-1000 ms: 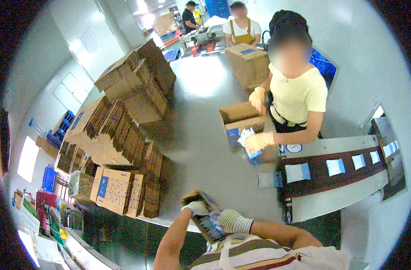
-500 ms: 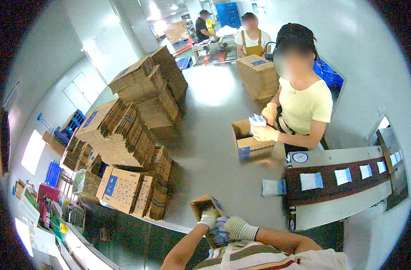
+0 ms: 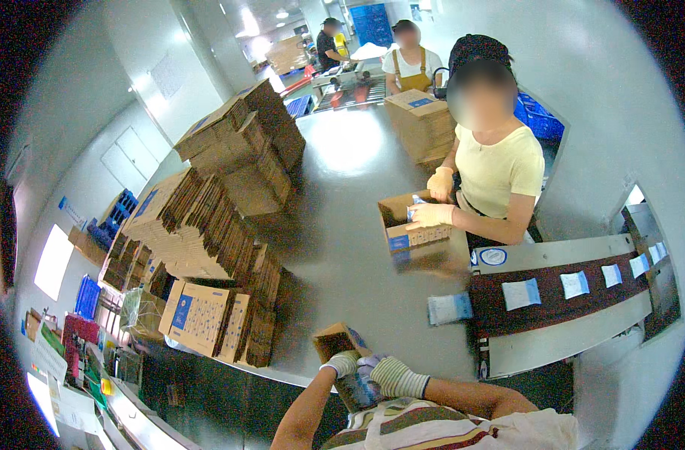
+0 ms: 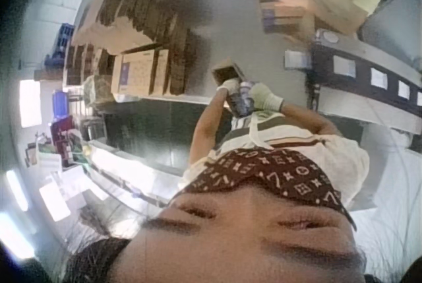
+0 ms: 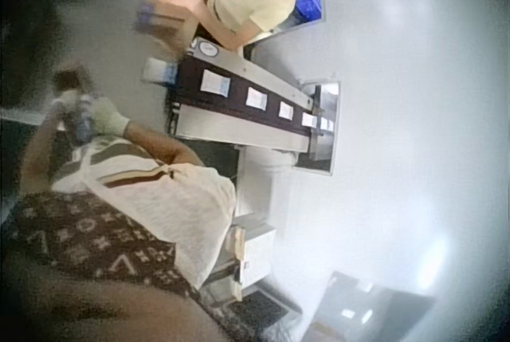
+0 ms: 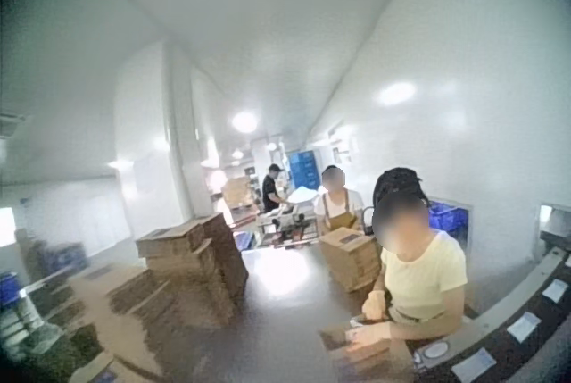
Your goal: The person picks up groups of blue and white pouches from a conveyor belt and places them into cardboard boxes on a metal table.
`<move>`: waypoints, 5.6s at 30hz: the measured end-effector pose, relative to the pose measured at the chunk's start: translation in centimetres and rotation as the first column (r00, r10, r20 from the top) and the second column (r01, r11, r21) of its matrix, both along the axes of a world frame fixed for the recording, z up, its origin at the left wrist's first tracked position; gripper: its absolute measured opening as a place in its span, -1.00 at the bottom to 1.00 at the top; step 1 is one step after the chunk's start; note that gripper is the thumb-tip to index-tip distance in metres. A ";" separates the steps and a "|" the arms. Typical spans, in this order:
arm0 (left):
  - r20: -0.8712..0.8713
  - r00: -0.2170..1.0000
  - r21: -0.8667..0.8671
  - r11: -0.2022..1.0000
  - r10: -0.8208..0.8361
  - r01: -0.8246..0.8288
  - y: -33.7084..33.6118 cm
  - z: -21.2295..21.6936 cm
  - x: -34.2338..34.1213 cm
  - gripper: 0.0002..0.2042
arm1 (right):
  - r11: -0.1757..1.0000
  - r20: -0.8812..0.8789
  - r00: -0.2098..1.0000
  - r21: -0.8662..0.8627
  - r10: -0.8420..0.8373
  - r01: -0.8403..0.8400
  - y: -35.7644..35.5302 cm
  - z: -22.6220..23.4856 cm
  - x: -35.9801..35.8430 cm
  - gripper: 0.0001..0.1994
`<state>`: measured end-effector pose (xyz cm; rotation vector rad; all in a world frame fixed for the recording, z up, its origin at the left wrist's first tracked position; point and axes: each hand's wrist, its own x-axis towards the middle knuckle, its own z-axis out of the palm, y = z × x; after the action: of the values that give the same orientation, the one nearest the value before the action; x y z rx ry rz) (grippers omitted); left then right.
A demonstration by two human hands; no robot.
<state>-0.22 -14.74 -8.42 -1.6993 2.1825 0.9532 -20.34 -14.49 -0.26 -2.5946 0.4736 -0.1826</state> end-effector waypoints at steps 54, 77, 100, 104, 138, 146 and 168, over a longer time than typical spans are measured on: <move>0.166 0.916 -0.448 0.856 0.365 -0.259 6.6 1.0 -6.0 -0.43 | 0.863 -0.491 0.713 -0.224 -0.501 0.452 -2.5 -14.6 -5.4 -0.11; 0.226 0.971 -0.341 0.940 0.082 -0.001 4.9 -5.6 -5.7 -0.49 | 0.951 0.127 0.976 0.279 -0.177 0.136 -7.0 -2.8 10.3 -0.55; 0.075 0.928 -0.578 0.774 0.366 -0.258 6.9 8.1 -4.0 -0.43 | 0.864 -0.033 0.951 0.408 -0.307 0.294 -4.7 -1.9 -0.9 -0.32; 0.458 0.862 -0.218 0.968 0.216 -0.127 5.4 3.1 -4.7 -0.43 | 0.884 -0.165 0.949 0.348 -0.269 0.311 -3.2 -1.5 0.5 -0.31; -0.264 0.673 -0.451 0.528 0.691 -0.719 11.2 4.3 7.0 -0.61 | 0.592 0.105 0.767 -0.572 -0.634 0.568 -29.3 4.8 18.6 -0.29; 0.129 0.749 -0.823 0.492 0.650 -0.284 3.9 11.0 18.8 -0.52 | 1.000 -0.044 0.999 -0.014 -0.014 0.013 -14.8 0.3 10.2 -0.56; 0.273 0.490 -0.816 0.469 0.828 -0.338 -0.1 15.7 23.2 -0.34 | 0.757 -0.172 0.973 0.654 0.156 -0.006 0.2 -13.3 -3.3 -0.63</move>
<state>22.95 -14.85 7.24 -2.7383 1.3951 -0.5248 -23.59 -14.25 -13.57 -1.9350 0.4035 0.2651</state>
